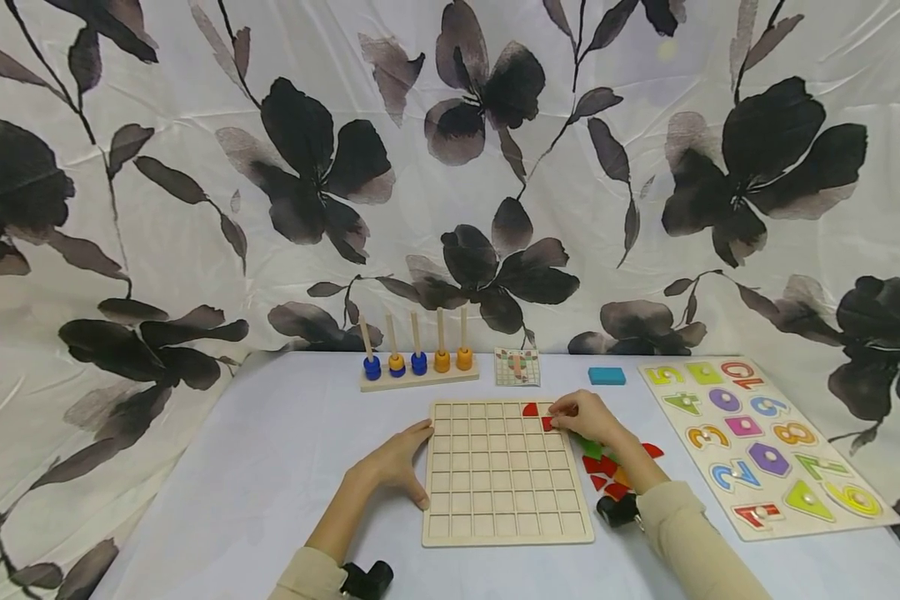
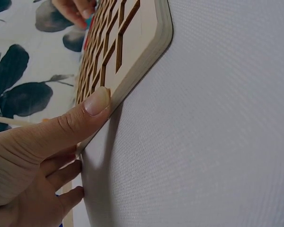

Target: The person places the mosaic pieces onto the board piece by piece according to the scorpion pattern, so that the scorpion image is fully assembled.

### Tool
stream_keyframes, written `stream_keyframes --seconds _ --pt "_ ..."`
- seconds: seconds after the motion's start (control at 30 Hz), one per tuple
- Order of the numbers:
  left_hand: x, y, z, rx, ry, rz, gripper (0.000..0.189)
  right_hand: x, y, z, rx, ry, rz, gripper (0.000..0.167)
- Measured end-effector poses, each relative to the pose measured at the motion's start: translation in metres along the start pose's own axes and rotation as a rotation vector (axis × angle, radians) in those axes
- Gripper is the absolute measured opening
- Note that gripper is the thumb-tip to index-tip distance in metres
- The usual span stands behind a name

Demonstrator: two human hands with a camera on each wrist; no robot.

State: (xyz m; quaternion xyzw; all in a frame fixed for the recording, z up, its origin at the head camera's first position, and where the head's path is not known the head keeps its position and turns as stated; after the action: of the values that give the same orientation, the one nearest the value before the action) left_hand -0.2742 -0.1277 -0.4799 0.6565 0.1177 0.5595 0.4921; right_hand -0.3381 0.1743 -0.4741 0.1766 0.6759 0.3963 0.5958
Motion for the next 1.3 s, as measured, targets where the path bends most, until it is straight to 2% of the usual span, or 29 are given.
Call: stream_keyframes --seconds 0.1,0.27,0.4,0.57,0.67,0.7,0.8,0.9,0.97,1.1,1.2,1.3 --pt "-0.001 0.000 -0.001 -0.005 0.002 -0.005 0.111 0.010 0.007 0.005 0.039 -0.015 -0.028 0.019" --pt "-0.001 0.000 -0.002 -0.005 0.015 -0.006 0.111 0.021 0.026 0.019 0.072 -0.032 -0.006 0.021" --pt "-0.001 0.001 -0.002 -0.004 0.023 -0.019 0.111 0.028 0.035 0.031 0.051 -0.062 0.004 0.024" --pt "-0.001 0.002 -0.002 0.001 0.011 -0.026 0.111 0.031 0.033 0.042 -0.008 -0.111 -0.016 0.027" --pt "-0.001 0.003 -0.001 0.000 0.007 -0.021 0.111 0.029 0.029 0.043 -0.024 -0.050 -0.011 0.027" --pt "-0.001 0.002 -0.001 -0.001 0.004 -0.020 0.111 0.031 0.027 0.040 -0.019 0.010 -0.002 0.025" --pt "0.000 0.002 0.000 -0.003 0.001 -0.011 0.110 0.027 0.022 0.039 -0.031 0.063 0.040 0.021" --pt "0.001 0.001 0.000 -0.006 -0.001 -0.006 0.111 0.019 0.017 0.038 -0.033 0.023 0.071 0.022" --pt "0.001 0.001 0.000 -0.005 0.000 0.000 0.111 0.009 0.015 0.040 -0.041 -0.032 0.101 0.020" --pt "0.001 0.000 0.000 -0.004 0.002 0.003 0.112 0.000 0.010 0.039 -0.048 -0.051 0.174 0.027" --pt "0.001 0.001 0.000 -0.002 0.001 0.003 0.112 0.001 0.008 0.038 -0.063 -0.081 0.179 0.030" --pt "0.001 0.000 -0.001 -0.004 0.004 -0.001 0.111 0.004 0.007 0.036 -0.076 -0.120 0.133 0.022"
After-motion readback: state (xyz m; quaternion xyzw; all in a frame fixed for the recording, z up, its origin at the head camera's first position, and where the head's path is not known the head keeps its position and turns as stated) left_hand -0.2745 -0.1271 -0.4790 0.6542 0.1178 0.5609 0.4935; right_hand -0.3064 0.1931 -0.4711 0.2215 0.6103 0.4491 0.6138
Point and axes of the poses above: each hand's wrist, its own z-axis away from the middle knuckle, its own y-axis out of the back of the hand, x = y × z, the point moved 5 cm from there along -z, towards the middle knuckle, and after that the axes turned 5 degrees about -y, right-handed, at the moved point
